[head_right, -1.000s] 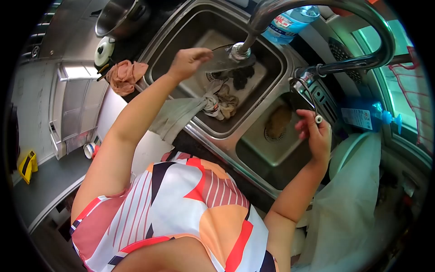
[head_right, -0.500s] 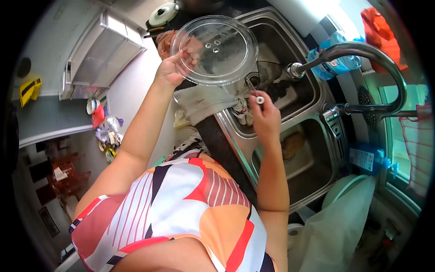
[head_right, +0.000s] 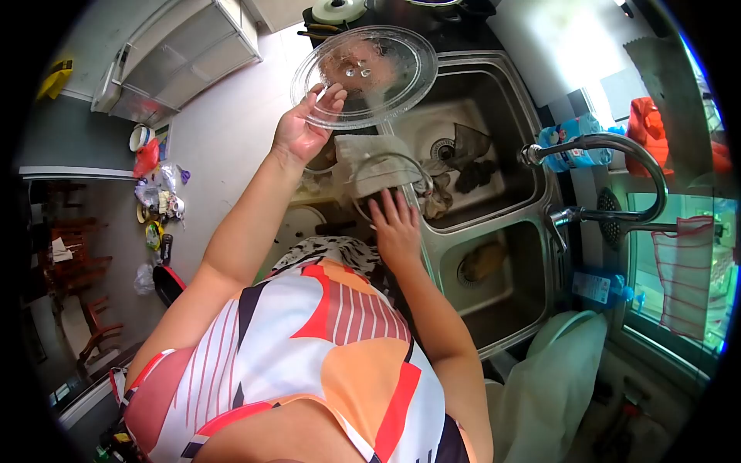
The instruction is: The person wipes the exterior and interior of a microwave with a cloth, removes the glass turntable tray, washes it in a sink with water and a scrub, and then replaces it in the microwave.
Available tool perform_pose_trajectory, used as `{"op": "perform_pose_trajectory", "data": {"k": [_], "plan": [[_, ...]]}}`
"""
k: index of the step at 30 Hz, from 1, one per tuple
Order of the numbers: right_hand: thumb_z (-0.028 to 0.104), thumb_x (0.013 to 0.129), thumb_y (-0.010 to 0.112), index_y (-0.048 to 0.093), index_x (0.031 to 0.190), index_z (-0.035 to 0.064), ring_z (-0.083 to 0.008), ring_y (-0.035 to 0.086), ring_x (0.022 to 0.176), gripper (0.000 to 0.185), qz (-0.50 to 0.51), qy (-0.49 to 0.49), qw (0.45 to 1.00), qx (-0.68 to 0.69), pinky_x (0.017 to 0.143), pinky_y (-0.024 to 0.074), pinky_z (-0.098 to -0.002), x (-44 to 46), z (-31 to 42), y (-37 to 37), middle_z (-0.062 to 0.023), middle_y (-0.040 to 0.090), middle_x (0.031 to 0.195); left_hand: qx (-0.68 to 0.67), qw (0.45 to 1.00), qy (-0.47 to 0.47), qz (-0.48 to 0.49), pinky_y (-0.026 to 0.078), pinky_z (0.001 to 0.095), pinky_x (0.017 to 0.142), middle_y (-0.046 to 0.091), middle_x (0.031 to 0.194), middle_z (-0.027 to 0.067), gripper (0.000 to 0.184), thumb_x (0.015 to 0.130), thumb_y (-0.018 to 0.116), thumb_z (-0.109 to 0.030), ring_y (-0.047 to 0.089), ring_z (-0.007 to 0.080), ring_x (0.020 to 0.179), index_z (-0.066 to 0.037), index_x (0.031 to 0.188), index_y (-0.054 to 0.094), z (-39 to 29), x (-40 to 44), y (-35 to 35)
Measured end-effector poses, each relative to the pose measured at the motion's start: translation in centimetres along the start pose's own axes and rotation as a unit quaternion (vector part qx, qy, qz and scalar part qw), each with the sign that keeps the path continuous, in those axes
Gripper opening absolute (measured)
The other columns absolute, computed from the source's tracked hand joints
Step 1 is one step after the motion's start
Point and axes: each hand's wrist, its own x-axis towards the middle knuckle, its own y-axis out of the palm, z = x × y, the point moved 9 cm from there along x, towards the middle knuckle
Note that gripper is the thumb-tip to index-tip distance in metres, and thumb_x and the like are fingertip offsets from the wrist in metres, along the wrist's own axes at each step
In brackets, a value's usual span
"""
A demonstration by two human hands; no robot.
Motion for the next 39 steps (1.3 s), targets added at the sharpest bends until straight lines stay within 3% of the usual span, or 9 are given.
{"op": "perform_pose_trajectory", "data": {"k": [8, 20, 29, 33, 34, 36, 37, 38, 39], "plan": [[0.016, 0.073, 0.061, 0.043, 0.131, 0.0237, -0.0242, 0.03, 0.131, 0.061, 0.122, 0.112, 0.983, -0.083, 0.103, 0.0254, -0.0503, -11.2, -0.8, -2.1, -0.0031, 0.033, 0.143, 0.001, 0.999, -0.044, 0.017, 0.048, 0.0445, 0.091, 0.054, 0.114, 0.0229, 0.019, 0.094, 0.041, -0.01, 0.054, 0.0367, 0.106, -0.003, 0.111, 0.046, -1.4, -2.9, -3.5], [0.029, 0.062, 0.072, 0.041, 0.133, 0.0211, -0.0267, 0.029, 0.132, 0.078, 0.185, 0.156, 0.97, -0.019, 0.104, 0.0212, -0.0544, -10.8, 0.1, -4.7, -0.007, 0.031, 0.143, 0.015, 0.996, -0.075, 0.038, 0.047, 0.0434, 0.092, 0.056, 0.113, 0.0203, 0.02, 0.092, 0.045, -0.006, 0.055, 0.0347, 0.106, -0.004, 0.111, 0.048, 0.3, -0.7, -3.6], [0.031, 0.066, 0.076, 0.043, 0.131, 0.0151, -0.0418, 0.037, 0.122, 0.075, -0.068, 0.141, 0.978, 0.137, 0.097, 0.0363, -0.0433, 5.3, -1.9, -7.0, -0.0251, 0.034, 0.136, 0.034, 0.999, -0.035, -0.01, 0.045, 0.045, 0.093, 0.055, 0.118, 0.0157, 0.024, 0.092, 0.045, -0.011, 0.053, 0.0335, 0.109, -0.007, 0.116, 0.048, -0.5, 0.2, -3.7], [0.042, 0.074, 0.066, 0.055, 0.113, 0.0136, -0.0388, 0.054, 0.102, 0.049, -0.055, 0.262, 0.957, 0.109, 0.082, 0.0448, -0.0447, 11.8, -6.3, 1.3, -0.02, 0.055, 0.114, 0.034, 0.999, -0.019, -0.023, 0.044, 0.0446, 0.096, 0.055, 0.118, 0.0157, 0.024, 0.092, 0.046, -0.011, 0.051, 0.0335, 0.112, -0.007, 0.116, 0.049, -1.2, 0.1, -3.2], [0.044, 0.076, 0.064, 0.057, 0.109, 0.0134, -0.0378, 0.057, 0.097, 0.045, -0.033, 0.298, 0.944, 0.136, 0.078, 0.0463, -0.0448, 12.9, -8.0, 2.8, -0.0186, 0.059, 0.108, 0.036, 0.999, -0.017, -0.026, 0.044, 0.0444, 0.096, 0.055, 0.118, 0.0158, 0.024, 0.092, 0.046, -0.011, 0.051, 0.0334, 0.113, -0.007, 0.116, 0.049, -1.4, 0.2, -3.0], [0.04, 0.084, 0.057, 0.059, 0.094, 0.0081, -0.0342, 0.062, 0.077, 0.033, -0.208, 0.383, 0.862, 0.26, 0.067, 0.0464, -0.0435, 11.5, -14.5, 3.9, -0.0152, 0.063, 0.082, 0.015, 1.0, -0.026, 0.001, 0.043, 0.044, 0.097, 0.055, 0.119, 0.016, 0.024, 0.092, 0.046, -0.01, 0.05, 0.0331, 0.114, -0.007, 0.115, 0.05, -1.3, 0.1, -2.8], [0.035, 0.084, 0.06, 0.058, 0.091, 0.0018, -0.0288, 0.063, 0.076, 0.034, -0.334, 0.394, 0.769, 0.376, 0.066, 0.0475, -0.0407, 10.1, -17.4, 3.6, -0.0129, 0.064, 0.081, 0.003, 0.999, -0.028, 0.018, 0.043, 0.0438, 0.098, 0.055, 0.119, 0.0161, 0.024, 0.092, 0.046, -0.01, 0.05, 0.0329, 0.114, -0.007, 0.115, 0.05, -1.4, 0.0, -2.5], [0.03, 0.086, 0.06, 0.056, 0.096, -0.001, -0.0254, 0.063, 0.081, 0.033, -0.325, 0.399, 0.707, 0.485, 0.068, 0.0495, -0.0398, 9.5, -18.2, 3.4, -0.0119, 0.063, 0.089, -0.004, 0.999, -0.032, 0.016, 0.043, 0.0437, 0.098, 0.055, 0.12, 0.0154, 0.024, 0.092, 0.047, -0.011, 0.049, 0.0329, 0.115, -0.007, 0.115, 0.051, -1.2, -0.1, -2.2], [0.028, 0.09, 0.055, 0.052, 0.107, 0.0014, -0.0282, 0.063, 0.083, 0.032, -0.321, 0.322, 0.538, 0.71, 0.071, 0.0516, -0.0406, 10.0, -16.2, 2.6, -0.0128, 0.062, 0.099, -0.012, 0.999, -0.037, 0.031, 0.043, 0.0437, 0.098, 0.055, 0.12, 0.0149, 0.024, 0.092, 0.047, -0.011, 0.049, 0.033, 0.115, -0.007, 0.115, 0.051, -0.9, -0.2, -2.0]]}}
